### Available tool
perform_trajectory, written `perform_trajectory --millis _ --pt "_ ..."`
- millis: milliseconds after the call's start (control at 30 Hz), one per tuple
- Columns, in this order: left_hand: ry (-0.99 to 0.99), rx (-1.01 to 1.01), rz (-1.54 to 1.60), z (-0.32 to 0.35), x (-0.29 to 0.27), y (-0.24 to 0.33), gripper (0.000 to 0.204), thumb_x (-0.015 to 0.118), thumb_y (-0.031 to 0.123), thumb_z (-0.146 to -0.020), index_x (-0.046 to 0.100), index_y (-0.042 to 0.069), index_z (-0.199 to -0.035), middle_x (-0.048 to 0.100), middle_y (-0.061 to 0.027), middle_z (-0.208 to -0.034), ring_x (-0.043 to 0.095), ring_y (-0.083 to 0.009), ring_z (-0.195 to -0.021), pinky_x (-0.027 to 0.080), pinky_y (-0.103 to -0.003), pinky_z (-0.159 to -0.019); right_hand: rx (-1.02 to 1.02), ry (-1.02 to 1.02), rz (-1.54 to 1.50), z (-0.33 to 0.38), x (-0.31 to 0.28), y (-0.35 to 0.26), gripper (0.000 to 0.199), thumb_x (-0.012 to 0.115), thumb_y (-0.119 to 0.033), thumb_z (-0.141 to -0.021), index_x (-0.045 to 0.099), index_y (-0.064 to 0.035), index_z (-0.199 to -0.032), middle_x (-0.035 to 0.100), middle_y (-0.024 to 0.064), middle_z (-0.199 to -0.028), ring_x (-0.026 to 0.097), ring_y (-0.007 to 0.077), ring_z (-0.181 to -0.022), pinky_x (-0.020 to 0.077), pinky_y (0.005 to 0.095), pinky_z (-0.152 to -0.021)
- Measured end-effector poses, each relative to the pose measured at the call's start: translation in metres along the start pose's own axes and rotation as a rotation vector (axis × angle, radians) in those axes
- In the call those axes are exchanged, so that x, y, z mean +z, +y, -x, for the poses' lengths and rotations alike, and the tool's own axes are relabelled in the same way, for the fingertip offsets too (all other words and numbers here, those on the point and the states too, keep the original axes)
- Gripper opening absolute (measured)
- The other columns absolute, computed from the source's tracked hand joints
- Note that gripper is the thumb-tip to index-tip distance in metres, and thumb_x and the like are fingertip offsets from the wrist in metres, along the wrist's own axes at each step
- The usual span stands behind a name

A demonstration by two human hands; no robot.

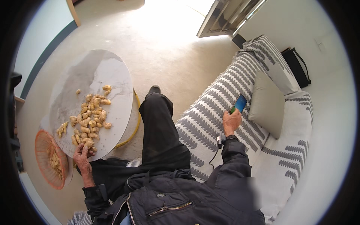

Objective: The person sits on a sofa and peels ginger pieces by hand, removing the skin and placing the peeled ginger into an orange basket. The person handles ginger one at a time, occasionally pausing to adjust the pile on the table.

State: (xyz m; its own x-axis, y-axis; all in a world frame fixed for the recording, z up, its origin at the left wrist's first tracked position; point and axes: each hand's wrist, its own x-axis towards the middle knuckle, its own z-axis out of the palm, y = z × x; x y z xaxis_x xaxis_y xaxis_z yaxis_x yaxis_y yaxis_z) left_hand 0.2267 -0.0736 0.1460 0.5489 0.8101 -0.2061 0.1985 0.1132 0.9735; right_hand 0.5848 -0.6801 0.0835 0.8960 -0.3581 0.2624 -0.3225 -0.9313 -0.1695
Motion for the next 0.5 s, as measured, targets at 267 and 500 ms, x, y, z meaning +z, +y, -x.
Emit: perform_trajectory --millis 267,500 --pt "-0.001 -0.002 0.005 -0.001 0.000 -0.001 0.025 0.069 0.007 -0.096 0.065 -0.007 -0.116 0.070 -0.0093 -0.086 0.064 -0.0121 -0.064 0.059 -0.027 -0.059 -0.213 -0.027 -0.194 0.005 0.018 -0.068 0.043 0.071 -0.032 -0.084 0.068 -0.0035 -0.116 0.068 0.0193 -0.116 0.064 0.0364 -0.108 0.0516 0.0469 -0.093" --pt "0.005 -0.041 -0.035 -0.001 0.004 0.006 0.026 0.068 0.009 -0.096 0.064 -0.008 -0.116 0.069 -0.0107 -0.085 0.063 -0.0151 -0.063 0.056 -0.028 -0.059 -0.449 -0.330 -0.606 0.012 -0.030 -0.203 0.033 0.079 -0.026 -0.086 0.071 -0.0004 -0.106 0.075 0.0140 -0.092 0.073 0.0235 -0.086 0.0574 0.0356 -0.079"
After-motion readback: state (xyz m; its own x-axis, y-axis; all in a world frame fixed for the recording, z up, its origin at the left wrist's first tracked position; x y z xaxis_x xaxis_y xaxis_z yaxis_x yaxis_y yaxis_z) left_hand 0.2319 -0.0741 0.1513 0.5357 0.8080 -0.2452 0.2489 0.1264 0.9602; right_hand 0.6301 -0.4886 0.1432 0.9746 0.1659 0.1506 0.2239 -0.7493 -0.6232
